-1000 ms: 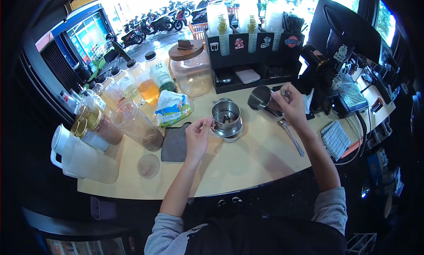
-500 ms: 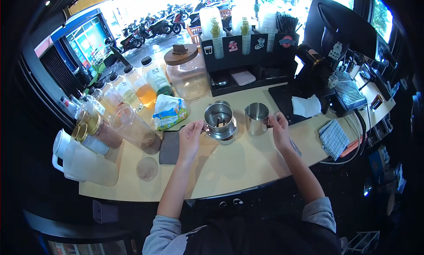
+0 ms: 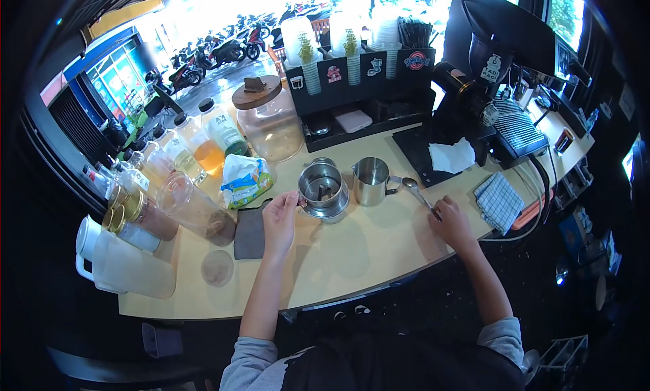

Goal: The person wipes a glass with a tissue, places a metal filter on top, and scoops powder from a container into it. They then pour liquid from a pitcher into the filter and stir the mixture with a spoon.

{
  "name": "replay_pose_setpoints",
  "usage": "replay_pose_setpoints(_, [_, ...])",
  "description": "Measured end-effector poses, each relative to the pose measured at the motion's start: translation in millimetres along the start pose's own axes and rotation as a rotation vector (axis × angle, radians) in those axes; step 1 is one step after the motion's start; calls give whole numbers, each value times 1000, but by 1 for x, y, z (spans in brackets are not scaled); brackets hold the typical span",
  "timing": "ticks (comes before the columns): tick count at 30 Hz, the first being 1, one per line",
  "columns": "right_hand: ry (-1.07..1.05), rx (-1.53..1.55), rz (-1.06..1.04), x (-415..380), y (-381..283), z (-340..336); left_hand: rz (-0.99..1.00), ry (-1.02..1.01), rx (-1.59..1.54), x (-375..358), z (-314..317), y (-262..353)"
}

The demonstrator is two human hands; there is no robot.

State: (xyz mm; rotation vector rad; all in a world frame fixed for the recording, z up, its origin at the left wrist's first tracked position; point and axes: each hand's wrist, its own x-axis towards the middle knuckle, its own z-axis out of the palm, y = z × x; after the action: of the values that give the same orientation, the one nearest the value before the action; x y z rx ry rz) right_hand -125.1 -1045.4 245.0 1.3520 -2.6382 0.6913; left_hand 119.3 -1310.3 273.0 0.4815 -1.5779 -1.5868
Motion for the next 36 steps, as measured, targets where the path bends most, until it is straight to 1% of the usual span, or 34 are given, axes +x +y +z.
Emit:
replay_pose_setpoints(3, [22, -32, 15, 1, 6, 17, -7, 13, 11, -2, 0, -1])
replay_pose_setpoints(5, [72, -152, -29, 5, 14, 26, -3, 28, 1, -3, 0, -3])
replay_pose_setpoints(6, [74, -151, -33, 8, 9, 21, 0, 31, 2, -3, -1, -4])
replay_pose_setpoints(8, [-46, -151, 176, 16, -9, -1, 39, 54, 32, -5, -1, -5])
replay_pose_setpoints(9, [-47, -152, 169, 19, -17, -11, 41, 62, 32, -6, -1, -6])
replay_pose_setpoints(11, [64, 33, 82, 26, -34, -34, 82, 89, 71, -9, -1, -8])
replay_pose_setpoints(12, [62, 32, 76, 31, -45, -44, 84, 95, 70, -9, -2, -9])
replay_pose_setpoints(14, [275, 281, -348, 39, -71, -64, 148, 93, 237, -11, -4, -11])
replay_pose_setpoints(15, [269, 282, -352, 41, -86, -77, 145, 100, 238, -13, -3, -8])
replay_pose_setpoints(17, [99, 140, -547, 46, -113, -99, 215, 92, 347, -15, 1, 5])
replay_pose_setpoints(18, [95, 142, -554, 49, -121, -104, 214, 100, 348, -15, 2, 9])
replay_pose_setpoints(20, [64, -132, -772, 55, -133, -107, 278, 113, 409, -15, 3, 14])
replay_pose_setpoints(21, [63, -130, -779, 57, -140, -105, 278, 120, 411, -15, 3, 15])
replay_pose_setpoints(23, [157, -418, -887, 57, -153, -100, 284, 99, 421, -15, 3, 16])
replay_pose_setpoints(24, [156, -417, -889, 56, -158, -97, 283, 101, 423, -15, 4, 17])
replay_pose_setpoints(26, [154, -573, -863, 55, -164, -91, 316, 119, 443, -15, 6, 18])
replay_pose_setpoints(29, [76, -500, -859, 49, -165, -89, 329, 163, 459, -14, 2, 12])
replay_pose_setpoints(31, [39, -457, -862, 47, -165, -88, 316, 153, 429, -16, 3, 9])
replay_pose_setpoints(33, [-30, -273, -820, 46, -166, -89, 301, 140, 398, -15, 3, 5])
replay_pose_setpoints(34, [-30, -272, -818, 46, -168, -91, 335, 113, 391, -15, 2, 2])
replay_pose_setpoints(36, [-147, 37, -728, 48, -172, -98, 368, 85, 381, -13, 1, -3])
